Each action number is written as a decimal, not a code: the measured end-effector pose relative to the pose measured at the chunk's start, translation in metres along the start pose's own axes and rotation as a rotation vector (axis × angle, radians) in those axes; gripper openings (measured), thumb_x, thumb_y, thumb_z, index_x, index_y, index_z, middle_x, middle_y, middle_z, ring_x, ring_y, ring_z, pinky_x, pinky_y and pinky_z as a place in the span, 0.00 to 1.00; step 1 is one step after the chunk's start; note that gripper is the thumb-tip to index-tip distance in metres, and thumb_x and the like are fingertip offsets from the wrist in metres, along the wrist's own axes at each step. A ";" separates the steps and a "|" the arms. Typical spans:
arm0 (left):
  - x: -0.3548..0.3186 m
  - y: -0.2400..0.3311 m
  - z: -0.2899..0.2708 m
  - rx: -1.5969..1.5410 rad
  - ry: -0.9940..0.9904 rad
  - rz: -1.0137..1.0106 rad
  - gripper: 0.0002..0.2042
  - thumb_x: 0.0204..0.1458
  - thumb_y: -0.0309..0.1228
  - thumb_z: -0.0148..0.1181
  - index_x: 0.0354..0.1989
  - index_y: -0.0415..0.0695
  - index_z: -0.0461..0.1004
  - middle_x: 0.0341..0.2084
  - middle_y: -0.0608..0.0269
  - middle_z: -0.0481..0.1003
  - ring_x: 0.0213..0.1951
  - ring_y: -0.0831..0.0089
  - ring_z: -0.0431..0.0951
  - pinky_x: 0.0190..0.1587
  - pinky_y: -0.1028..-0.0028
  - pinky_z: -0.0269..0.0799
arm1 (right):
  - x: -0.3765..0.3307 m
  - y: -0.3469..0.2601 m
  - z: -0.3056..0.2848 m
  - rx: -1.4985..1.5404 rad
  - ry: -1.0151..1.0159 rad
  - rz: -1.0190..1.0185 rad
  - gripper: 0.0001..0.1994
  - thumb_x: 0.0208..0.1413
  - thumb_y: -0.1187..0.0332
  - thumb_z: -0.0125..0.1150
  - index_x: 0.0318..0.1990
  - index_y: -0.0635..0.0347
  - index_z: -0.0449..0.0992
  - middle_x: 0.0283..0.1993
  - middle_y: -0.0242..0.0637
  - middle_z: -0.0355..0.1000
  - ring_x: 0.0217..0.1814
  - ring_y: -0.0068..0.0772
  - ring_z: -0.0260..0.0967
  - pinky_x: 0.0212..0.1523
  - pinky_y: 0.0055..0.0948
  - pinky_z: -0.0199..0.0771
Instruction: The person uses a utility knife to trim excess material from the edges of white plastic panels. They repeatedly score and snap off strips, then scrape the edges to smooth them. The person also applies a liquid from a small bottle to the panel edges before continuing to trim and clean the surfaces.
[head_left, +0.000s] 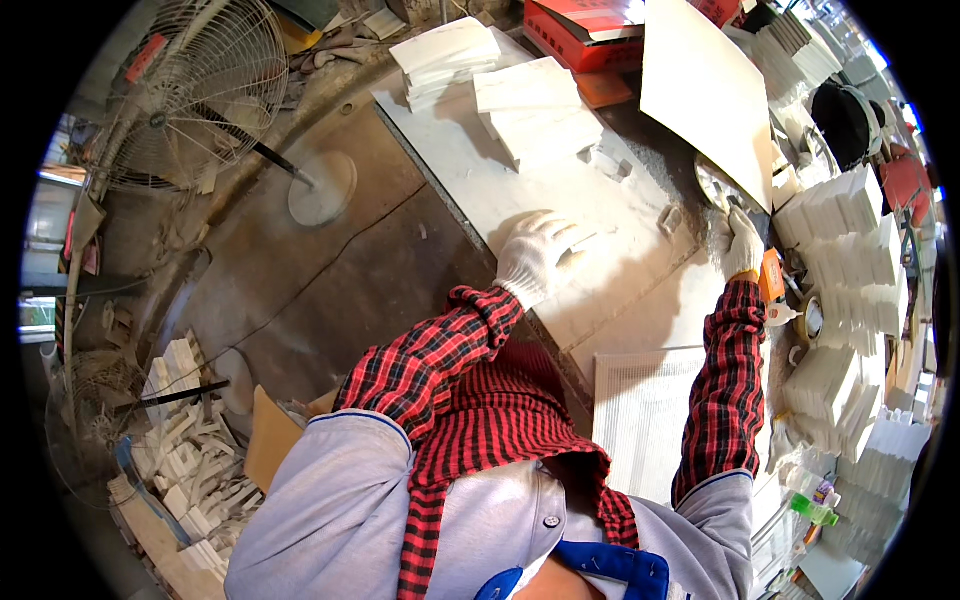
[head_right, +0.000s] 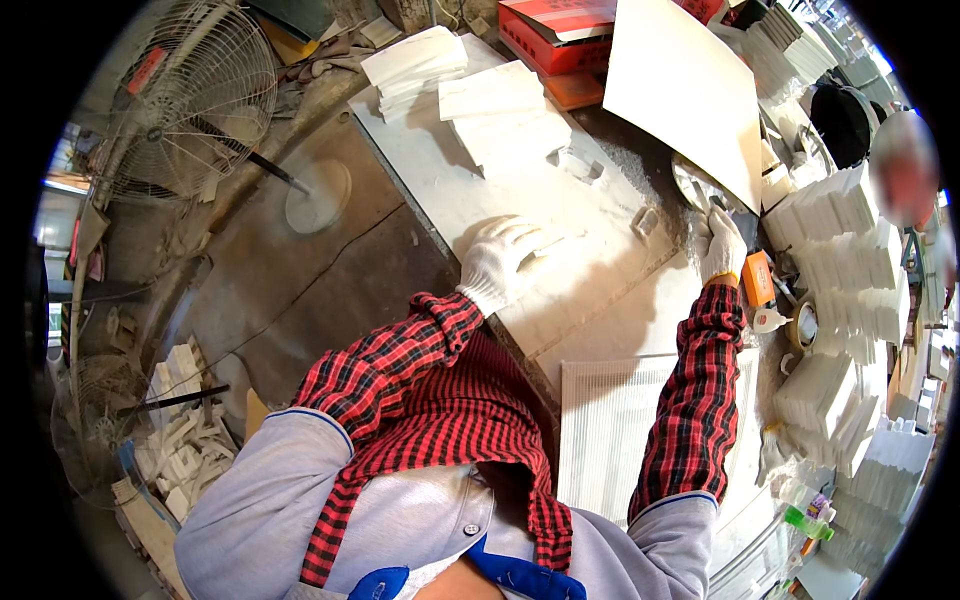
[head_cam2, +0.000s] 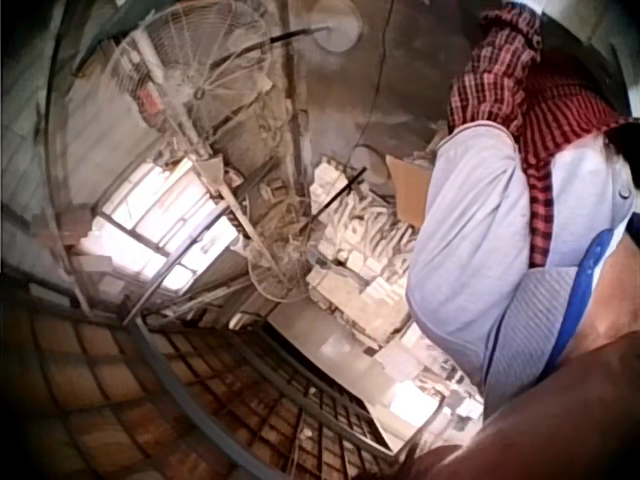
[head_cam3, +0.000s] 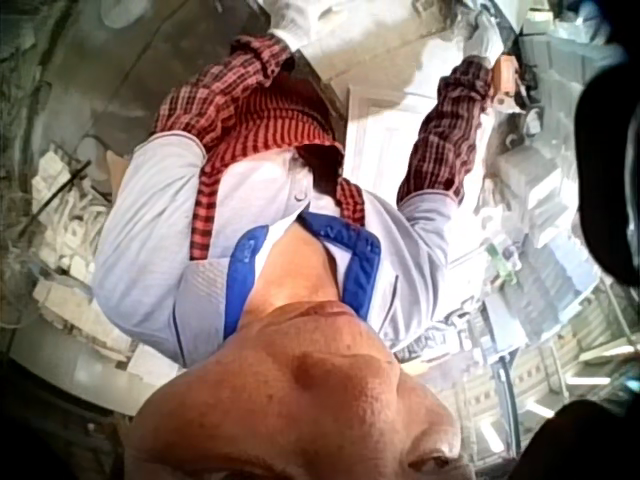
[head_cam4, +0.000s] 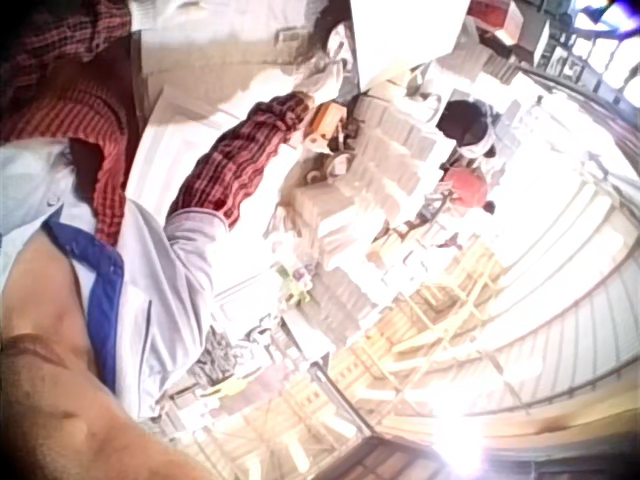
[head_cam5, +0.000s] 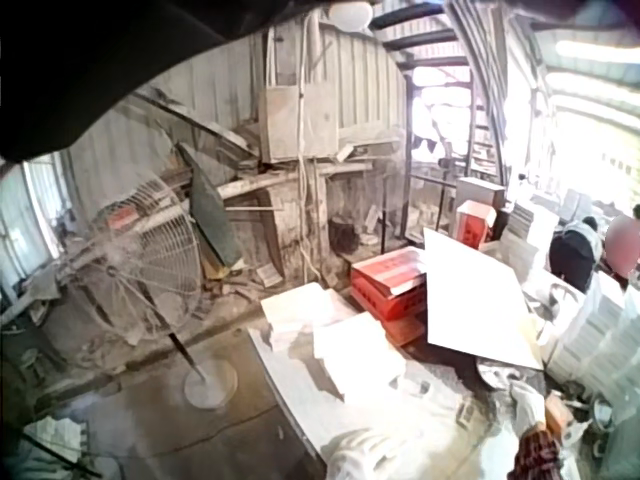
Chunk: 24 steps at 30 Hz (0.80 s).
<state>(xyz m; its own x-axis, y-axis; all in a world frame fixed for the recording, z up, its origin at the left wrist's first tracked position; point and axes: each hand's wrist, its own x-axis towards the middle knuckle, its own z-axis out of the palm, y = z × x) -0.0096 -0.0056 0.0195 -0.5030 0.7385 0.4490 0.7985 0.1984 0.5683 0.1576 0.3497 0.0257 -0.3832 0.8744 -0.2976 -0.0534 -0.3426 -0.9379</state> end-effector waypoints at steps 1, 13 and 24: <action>0.002 0.002 0.000 -0.001 -0.001 0.010 0.15 0.52 0.41 0.64 0.47 0.52 0.80 0.46 0.60 0.79 0.54 0.58 0.75 0.61 0.58 0.67 | -0.007 0.000 -0.007 0.049 -0.033 -0.004 0.15 0.67 0.72 0.52 0.58 0.67 0.73 0.40 0.38 0.77 0.28 0.18 0.70 0.23 0.10 0.69; 0.001 -0.014 0.017 0.020 0.067 0.028 0.17 0.53 0.48 0.64 0.46 0.53 0.82 0.46 0.56 0.80 0.54 0.57 0.76 0.60 0.59 0.68 | -0.245 0.031 -0.034 -0.082 -0.114 0.047 0.16 0.67 0.68 0.55 0.58 0.65 0.72 0.33 0.28 0.75 0.25 0.11 0.66 0.19 0.09 0.63; -0.068 0.021 0.002 -0.049 0.106 0.029 0.17 0.50 0.42 0.67 0.47 0.50 0.82 0.49 0.61 0.80 0.59 0.57 0.74 0.63 0.62 0.69 | -0.338 0.053 -0.016 -0.208 -0.015 0.190 0.14 0.66 0.70 0.56 0.56 0.67 0.76 0.32 0.29 0.74 0.25 0.13 0.65 0.25 0.14 0.65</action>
<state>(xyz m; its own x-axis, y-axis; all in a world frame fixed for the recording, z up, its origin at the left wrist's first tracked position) 0.0424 -0.0504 -0.0011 -0.5141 0.6707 0.5347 0.7974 0.1440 0.5861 0.2990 0.0417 0.0742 -0.3819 0.7955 -0.4704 0.2104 -0.4208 -0.8824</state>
